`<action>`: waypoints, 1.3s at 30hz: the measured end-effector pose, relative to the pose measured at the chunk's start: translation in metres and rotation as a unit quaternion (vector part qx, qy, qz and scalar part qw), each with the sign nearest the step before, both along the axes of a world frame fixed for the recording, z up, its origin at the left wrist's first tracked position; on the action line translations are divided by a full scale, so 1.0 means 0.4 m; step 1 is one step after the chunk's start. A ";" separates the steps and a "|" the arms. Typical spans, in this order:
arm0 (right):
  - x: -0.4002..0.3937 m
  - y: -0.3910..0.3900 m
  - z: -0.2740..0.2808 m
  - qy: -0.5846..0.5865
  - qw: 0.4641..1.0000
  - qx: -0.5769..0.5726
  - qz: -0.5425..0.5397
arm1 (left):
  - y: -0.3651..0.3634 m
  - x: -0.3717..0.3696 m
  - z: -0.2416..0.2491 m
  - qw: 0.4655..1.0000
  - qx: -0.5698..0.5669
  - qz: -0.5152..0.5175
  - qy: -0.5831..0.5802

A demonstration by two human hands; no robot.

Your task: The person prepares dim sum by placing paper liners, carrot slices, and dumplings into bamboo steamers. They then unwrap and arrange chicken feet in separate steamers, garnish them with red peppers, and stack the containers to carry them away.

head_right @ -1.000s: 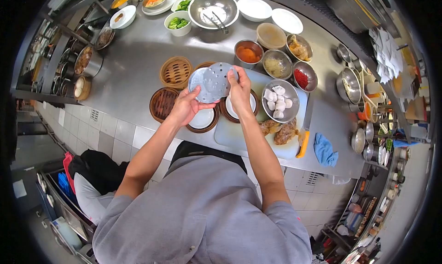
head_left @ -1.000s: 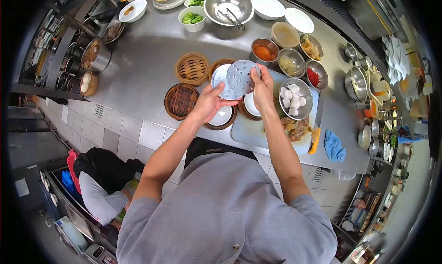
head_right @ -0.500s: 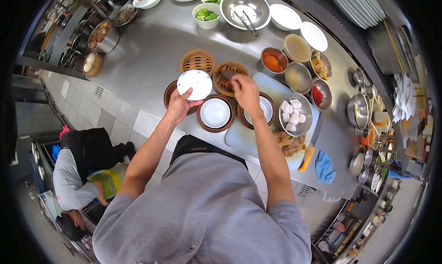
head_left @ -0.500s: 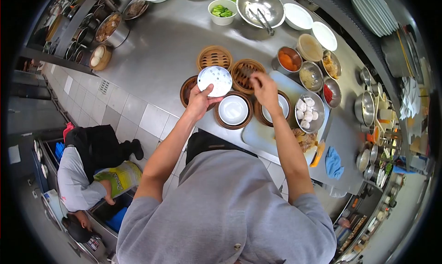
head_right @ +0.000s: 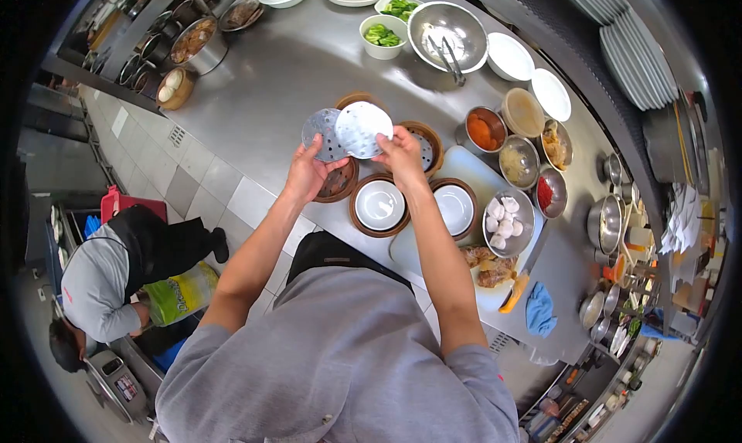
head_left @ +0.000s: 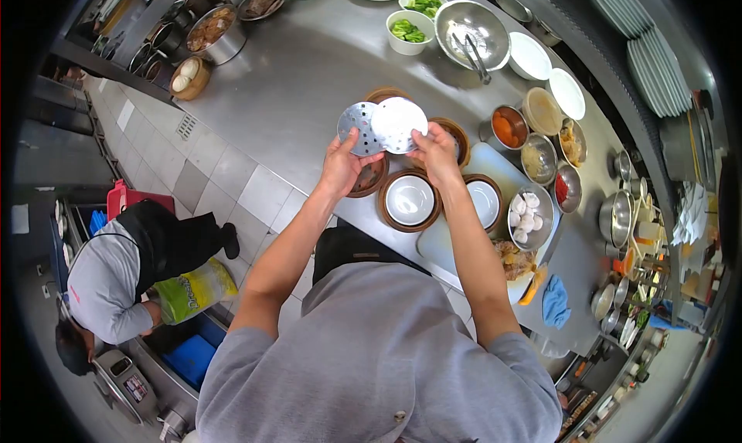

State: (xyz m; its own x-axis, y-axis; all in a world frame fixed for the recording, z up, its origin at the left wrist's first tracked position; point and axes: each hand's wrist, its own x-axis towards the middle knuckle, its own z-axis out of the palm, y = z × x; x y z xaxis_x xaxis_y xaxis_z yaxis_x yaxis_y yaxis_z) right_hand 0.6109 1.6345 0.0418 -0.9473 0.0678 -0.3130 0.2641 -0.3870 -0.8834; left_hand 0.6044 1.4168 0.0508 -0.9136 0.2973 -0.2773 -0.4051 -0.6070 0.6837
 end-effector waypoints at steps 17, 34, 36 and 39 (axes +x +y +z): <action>-0.093 -0.021 -0.006 0.012 0.998 -0.056 -0.021 | -0.133 -0.045 -0.019 0.994 -0.056 0.080 0.041; -0.086 -0.061 -0.053 0.299 0.690 0.654 0.087 | -0.202 -0.022 -0.024 0.993 -0.051 0.094 0.050; -0.060 -0.070 -0.052 0.244 0.649 0.699 0.173 | -0.203 -0.016 -0.015 0.993 -0.049 0.093 0.048; -0.036 -0.140 0.009 0.169 0.837 0.511 0.094 | -0.191 0.001 -0.016 0.993 -0.067 0.088 0.049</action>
State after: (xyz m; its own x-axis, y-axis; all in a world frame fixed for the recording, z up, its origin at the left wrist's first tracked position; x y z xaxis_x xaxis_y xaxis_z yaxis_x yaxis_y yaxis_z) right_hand 0.5965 1.5783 0.0453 -0.9941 -0.0227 0.1057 -0.0959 0.6380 -0.7640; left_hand 0.6048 1.3406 0.0444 -0.9725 0.0974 -0.2117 -0.2292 -0.5635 0.7937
